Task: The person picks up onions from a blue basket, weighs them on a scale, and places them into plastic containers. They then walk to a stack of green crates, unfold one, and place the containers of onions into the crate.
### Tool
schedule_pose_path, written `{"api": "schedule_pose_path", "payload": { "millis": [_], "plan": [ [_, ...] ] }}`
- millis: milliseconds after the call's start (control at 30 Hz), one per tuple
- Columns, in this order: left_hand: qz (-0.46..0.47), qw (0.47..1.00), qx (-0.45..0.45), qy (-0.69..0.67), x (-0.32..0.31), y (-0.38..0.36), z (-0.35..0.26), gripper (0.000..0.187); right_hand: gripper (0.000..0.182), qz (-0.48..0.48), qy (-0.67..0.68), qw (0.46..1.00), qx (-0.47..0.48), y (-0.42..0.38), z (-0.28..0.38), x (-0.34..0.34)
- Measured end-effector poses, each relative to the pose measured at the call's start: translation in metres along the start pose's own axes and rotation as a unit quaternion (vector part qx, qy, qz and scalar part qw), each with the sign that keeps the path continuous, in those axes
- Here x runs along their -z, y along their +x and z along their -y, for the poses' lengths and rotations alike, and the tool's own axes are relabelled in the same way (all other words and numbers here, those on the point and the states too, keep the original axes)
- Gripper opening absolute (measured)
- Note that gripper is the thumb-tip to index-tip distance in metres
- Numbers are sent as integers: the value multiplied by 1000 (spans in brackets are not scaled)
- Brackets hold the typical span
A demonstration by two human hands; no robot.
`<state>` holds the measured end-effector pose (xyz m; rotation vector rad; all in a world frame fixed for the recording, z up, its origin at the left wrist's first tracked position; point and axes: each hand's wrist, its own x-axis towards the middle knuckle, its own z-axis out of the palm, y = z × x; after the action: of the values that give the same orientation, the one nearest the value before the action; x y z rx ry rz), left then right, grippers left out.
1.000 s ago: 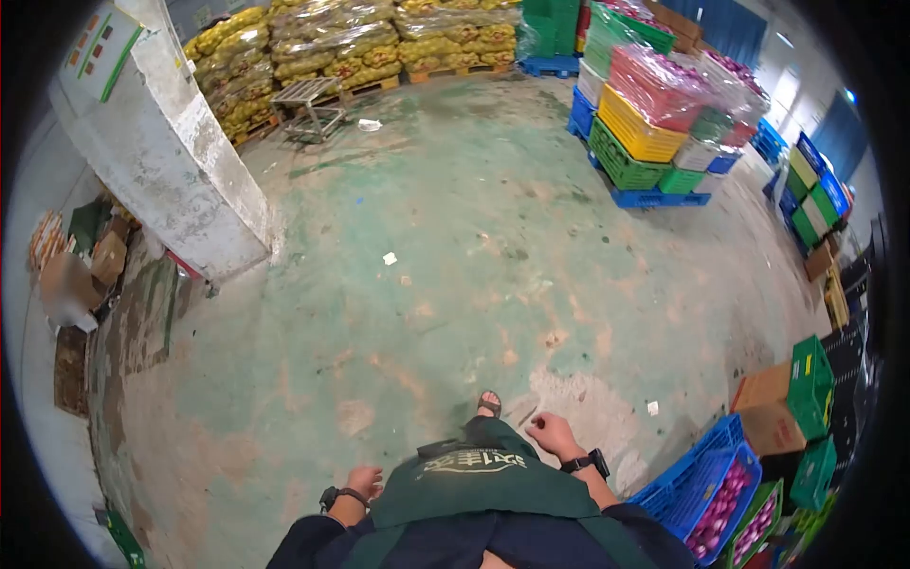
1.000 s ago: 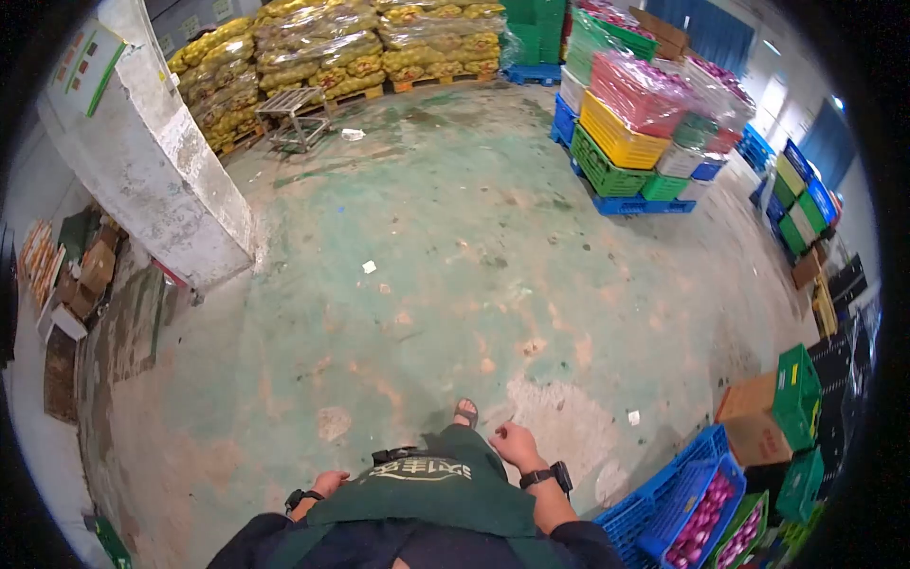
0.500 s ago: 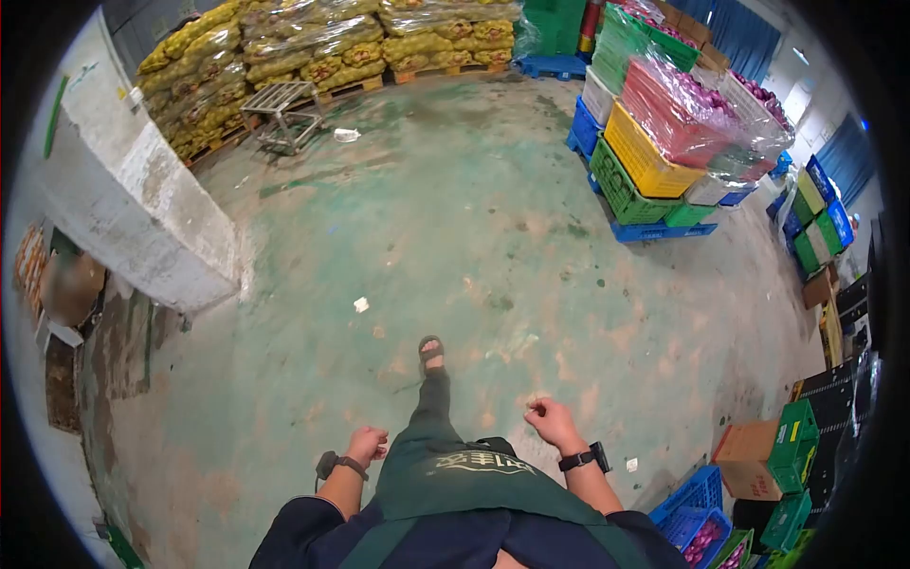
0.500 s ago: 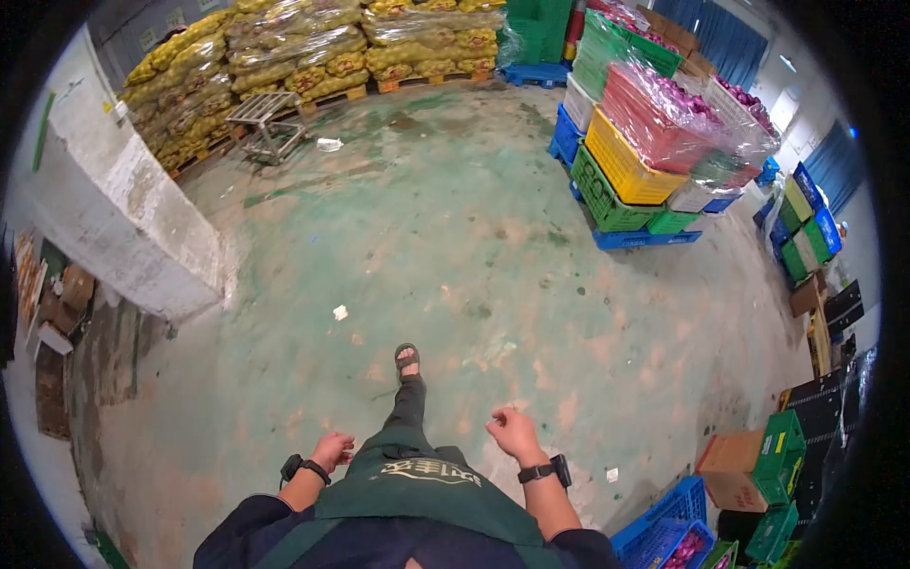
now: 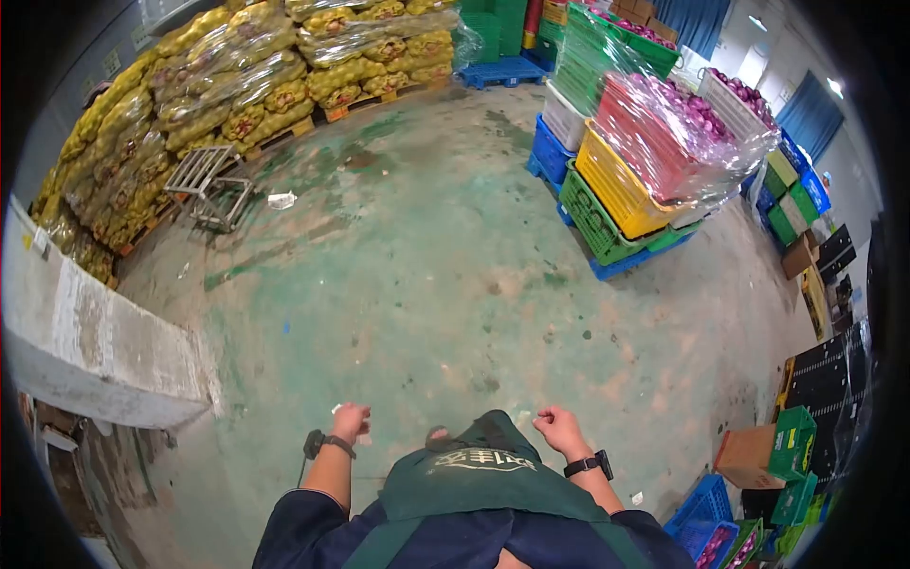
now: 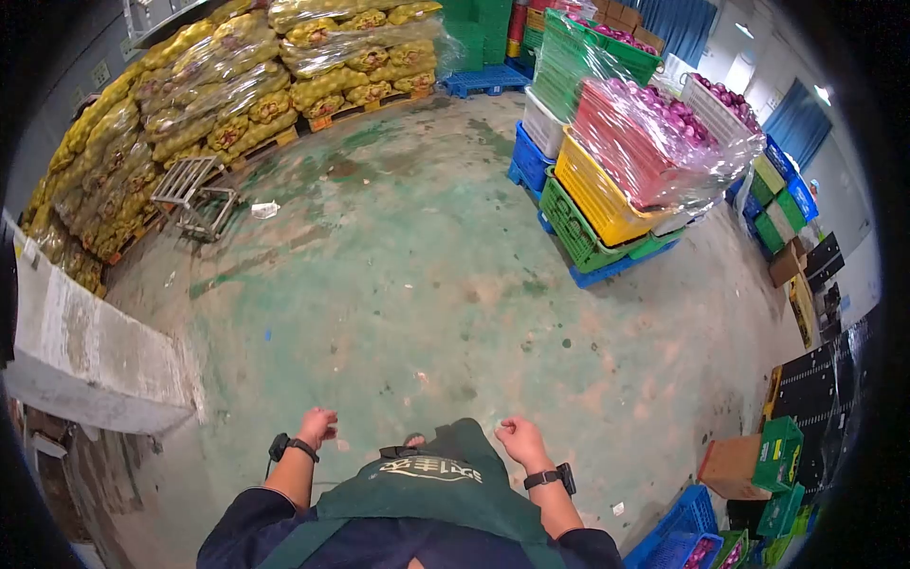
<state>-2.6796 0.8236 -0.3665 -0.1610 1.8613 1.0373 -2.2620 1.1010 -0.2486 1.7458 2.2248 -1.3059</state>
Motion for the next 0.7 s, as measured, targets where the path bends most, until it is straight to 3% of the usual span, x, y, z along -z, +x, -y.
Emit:
{"api": "schedule_pose_path", "payload": {
  "millis": [167, 233, 333, 367, 400, 467, 500, 567, 700],
  "plan": [
    [-4, 994, -40, -102, -41, 75, -140, 18, 42, 51, -22, 998, -1, 144, 40, 3],
    [18, 994, -37, -104, -57, 121, -150, 19, 42, 68, -26, 997, 4, 213, 62, 11],
    [-7, 991, 81, -108, -79, 189, -143, 30, 42, 71, -39, 996, 28, 335, 101, 26],
    [24, 994, 101, -24, -80, 196, -157, 36, 42, 77, -59, 995, 40, 379, 119, 36],
    [11, 984, 168, -49, -84, 196, -175, 35, 41, 85, -78, 992, 48, 412, 136, 46],
    [25, 978, 206, -17, -84, 205, -212, 34, 41, 93, -71, 992, 56, 466, 184, 77],
    [21, 977, 209, -27, -85, 221, -238, 34, 40, 84, -63, 992, 71, 501, 219, 96],
    [-31, 981, 131, -142, -86, 249, -274, 28, 39, 81, -58, 992, 78, 560, 260, 120],
    [-63, 976, 74, -194, -113, 301, -413, 17, 36, 54, -70, 987, 132, 664, 330, 151]
  ]
}}
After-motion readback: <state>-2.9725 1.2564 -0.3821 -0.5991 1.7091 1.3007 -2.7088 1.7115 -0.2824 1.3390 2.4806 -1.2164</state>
